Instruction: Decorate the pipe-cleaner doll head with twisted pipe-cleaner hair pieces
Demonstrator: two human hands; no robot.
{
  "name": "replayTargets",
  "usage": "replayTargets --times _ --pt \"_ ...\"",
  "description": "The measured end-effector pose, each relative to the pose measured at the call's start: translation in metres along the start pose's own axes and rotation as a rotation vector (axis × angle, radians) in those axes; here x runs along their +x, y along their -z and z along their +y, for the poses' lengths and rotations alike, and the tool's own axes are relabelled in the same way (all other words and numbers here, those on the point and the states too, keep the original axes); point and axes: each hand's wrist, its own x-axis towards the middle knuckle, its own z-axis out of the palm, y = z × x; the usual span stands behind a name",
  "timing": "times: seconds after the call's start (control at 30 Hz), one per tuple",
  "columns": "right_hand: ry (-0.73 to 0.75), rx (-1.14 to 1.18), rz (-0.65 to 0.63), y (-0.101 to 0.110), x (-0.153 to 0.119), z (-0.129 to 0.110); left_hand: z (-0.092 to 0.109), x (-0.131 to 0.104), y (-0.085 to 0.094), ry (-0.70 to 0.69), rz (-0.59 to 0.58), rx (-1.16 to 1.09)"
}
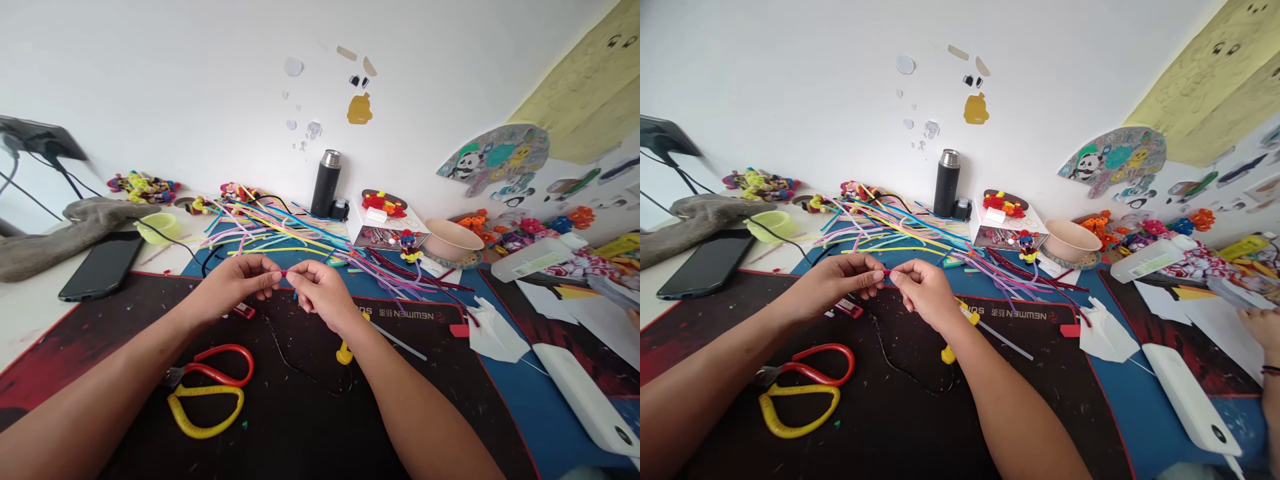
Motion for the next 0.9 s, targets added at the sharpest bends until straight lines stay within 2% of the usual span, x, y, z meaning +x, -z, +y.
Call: replayTargets --times 0.4,0.73,0.9 --pt "0.004 0.017 0.052 0.0028 -0.0021 -0.0057 0.0003 -0.0007 0.0009 -0.021 0.001 0.065" --pt "0.052 -0.111 -0.02 0.002 -0.0007 0.0019 -0.0028 -0.0006 0.0006 -0.047 -0.015 0.137" --pt "0.038 -0.088 -0.012 0.0023 0.0003 0.0034 -0.0008 -0.0008 0.0008 -0.051 -0.014 0.092"
